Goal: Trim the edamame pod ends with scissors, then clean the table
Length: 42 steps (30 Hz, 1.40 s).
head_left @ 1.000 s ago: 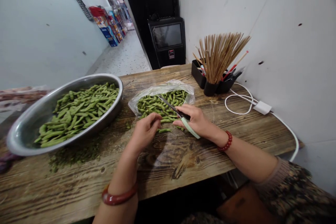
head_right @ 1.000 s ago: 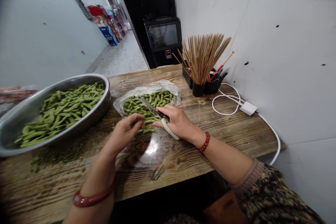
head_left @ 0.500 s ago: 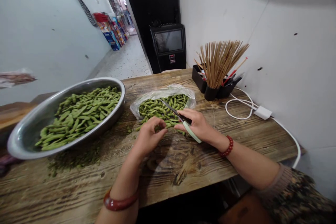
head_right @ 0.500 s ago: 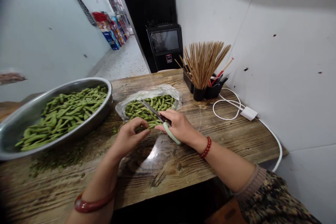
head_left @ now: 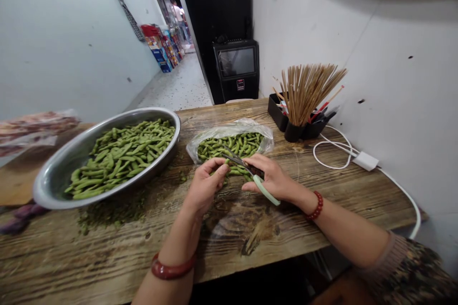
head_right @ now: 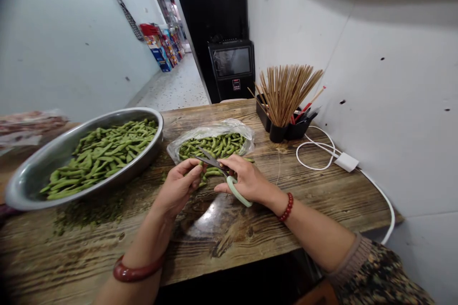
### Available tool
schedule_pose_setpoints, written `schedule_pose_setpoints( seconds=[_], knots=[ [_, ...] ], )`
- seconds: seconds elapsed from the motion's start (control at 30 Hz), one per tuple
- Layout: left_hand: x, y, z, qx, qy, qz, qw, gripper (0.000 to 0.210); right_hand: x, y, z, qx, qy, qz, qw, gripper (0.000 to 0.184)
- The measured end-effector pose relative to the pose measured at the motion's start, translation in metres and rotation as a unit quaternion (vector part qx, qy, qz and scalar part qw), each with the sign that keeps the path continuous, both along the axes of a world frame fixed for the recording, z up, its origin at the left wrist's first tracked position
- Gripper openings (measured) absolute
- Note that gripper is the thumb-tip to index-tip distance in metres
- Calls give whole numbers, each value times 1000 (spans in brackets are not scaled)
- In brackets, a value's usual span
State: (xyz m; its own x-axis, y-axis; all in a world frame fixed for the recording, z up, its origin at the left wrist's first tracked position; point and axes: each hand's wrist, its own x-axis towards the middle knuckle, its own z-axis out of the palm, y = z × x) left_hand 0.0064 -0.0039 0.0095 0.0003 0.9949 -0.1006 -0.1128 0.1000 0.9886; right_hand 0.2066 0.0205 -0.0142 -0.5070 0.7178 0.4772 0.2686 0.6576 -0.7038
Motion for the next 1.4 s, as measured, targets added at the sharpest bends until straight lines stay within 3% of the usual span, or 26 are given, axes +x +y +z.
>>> schedule_pose_setpoints(
  seconds=[0.27, 1.1, 1.4],
  knots=[
    [1, 0, -1, 0, 34, 17, 999, 26, -2, -3, 1, -15, -10, 10, 1000, 58],
    [5, -2, 0, 42, 105, 9, 994, 21, -5, -6, -1, 33, -10, 20, 999, 50],
    [5, -2, -4, 27, 55, -16, 998, 20, -5, -4, -3, 41, -11, 21, 999, 42]
  ],
)
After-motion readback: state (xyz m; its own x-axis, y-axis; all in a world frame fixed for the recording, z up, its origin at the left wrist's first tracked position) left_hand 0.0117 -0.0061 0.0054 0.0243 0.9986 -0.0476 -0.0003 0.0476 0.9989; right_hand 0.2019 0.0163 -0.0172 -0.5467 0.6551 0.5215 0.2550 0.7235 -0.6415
